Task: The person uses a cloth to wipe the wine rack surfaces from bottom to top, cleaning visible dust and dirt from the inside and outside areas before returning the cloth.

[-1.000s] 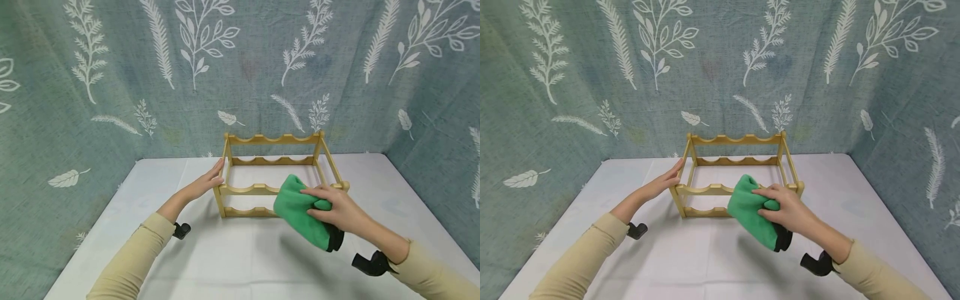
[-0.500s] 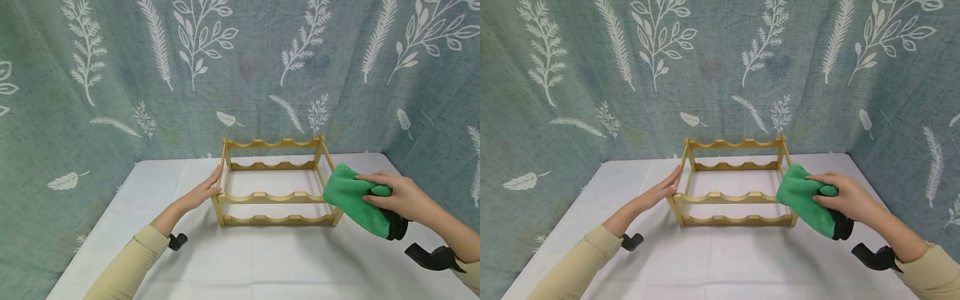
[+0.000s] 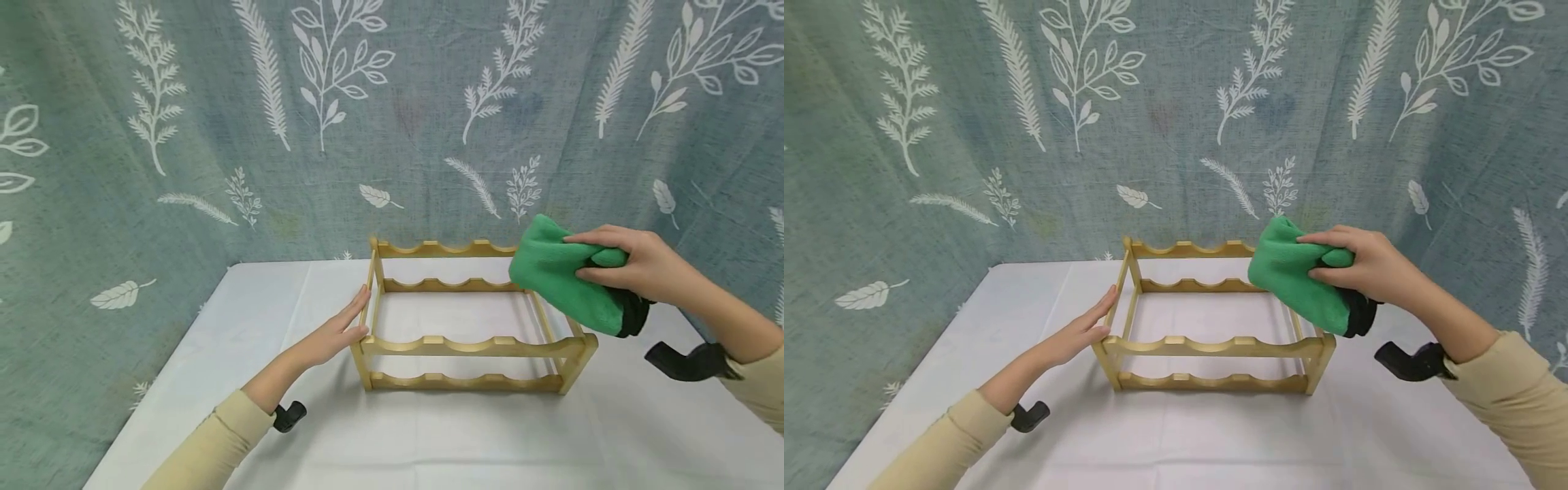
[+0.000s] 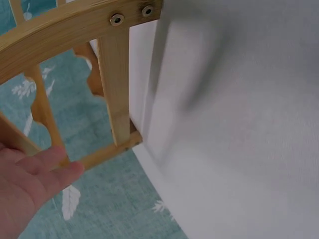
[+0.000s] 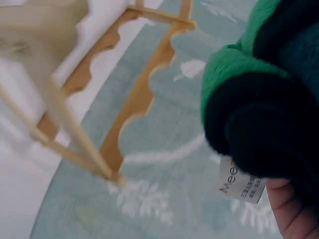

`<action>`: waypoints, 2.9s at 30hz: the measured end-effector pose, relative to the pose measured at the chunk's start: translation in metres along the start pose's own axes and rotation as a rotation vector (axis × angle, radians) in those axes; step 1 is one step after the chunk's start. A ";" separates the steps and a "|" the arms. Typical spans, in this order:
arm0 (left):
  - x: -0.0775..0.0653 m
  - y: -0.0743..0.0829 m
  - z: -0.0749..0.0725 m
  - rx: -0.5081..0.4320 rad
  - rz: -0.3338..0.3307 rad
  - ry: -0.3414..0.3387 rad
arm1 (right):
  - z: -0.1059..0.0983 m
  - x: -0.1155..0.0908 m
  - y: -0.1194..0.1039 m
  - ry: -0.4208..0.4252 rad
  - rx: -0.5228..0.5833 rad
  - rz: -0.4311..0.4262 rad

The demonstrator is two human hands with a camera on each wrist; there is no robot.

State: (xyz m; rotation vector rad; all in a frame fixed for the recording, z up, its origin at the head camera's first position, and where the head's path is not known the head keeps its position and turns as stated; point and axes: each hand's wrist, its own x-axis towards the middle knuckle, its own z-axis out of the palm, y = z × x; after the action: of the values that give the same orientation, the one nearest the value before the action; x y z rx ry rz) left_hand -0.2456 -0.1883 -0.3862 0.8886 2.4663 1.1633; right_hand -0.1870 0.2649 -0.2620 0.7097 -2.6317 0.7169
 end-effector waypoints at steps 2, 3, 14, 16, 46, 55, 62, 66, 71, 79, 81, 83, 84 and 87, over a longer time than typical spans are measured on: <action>-0.002 0.002 0.002 0.019 0.002 -0.003 | 0.008 0.014 -0.006 -0.037 -0.002 -0.031; -0.002 0.003 0.002 0.027 0.005 -0.006 | 0.014 0.022 -0.008 -0.053 -0.012 -0.060; -0.006 0.008 0.001 0.097 0.008 -0.024 | 0.117 0.114 -0.015 -0.414 0.029 -0.129; -0.006 0.009 0.001 0.100 0.007 -0.025 | 0.138 0.125 -0.015 -0.472 0.071 -0.145; -0.007 0.012 0.006 0.086 0.007 0.011 | 0.244 0.162 -0.004 -0.679 -0.171 -0.099; -0.007 0.011 0.007 0.090 -0.009 0.016 | 0.229 0.152 0.022 -0.674 -0.147 -0.122; -0.007 0.011 0.008 0.091 -0.005 0.014 | 0.208 0.139 0.042 -0.718 -0.118 -0.119; -0.006 0.010 0.008 0.093 -0.001 0.016 | 0.191 0.132 0.055 -0.765 -0.122 -0.113; -0.006 0.011 0.008 0.101 -0.005 0.009 | 0.171 0.126 0.069 -0.833 -0.155 -0.093; -0.005 0.012 0.009 0.104 -0.001 0.008 | 0.143 0.121 0.080 -0.982 -0.198 0.039; -0.005 0.011 0.009 0.099 0.003 0.008 | 0.136 0.119 0.081 -1.012 -0.249 0.121; -0.005 0.010 0.009 0.096 0.008 0.008 | 0.133 0.117 0.083 -1.026 -0.306 0.189; -0.005 0.010 0.009 0.095 0.009 0.008 | 0.132 0.116 0.083 -1.029 -0.330 0.218; -0.005 0.010 0.010 0.090 0.012 0.008 | 0.132 0.114 0.084 -1.026 -0.383 0.271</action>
State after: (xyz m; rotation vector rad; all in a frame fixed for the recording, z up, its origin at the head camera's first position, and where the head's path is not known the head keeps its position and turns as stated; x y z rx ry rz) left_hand -0.2326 -0.1810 -0.3846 0.9264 2.5406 1.0697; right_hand -0.3490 0.2135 -0.3548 0.7256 -3.6718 -0.2169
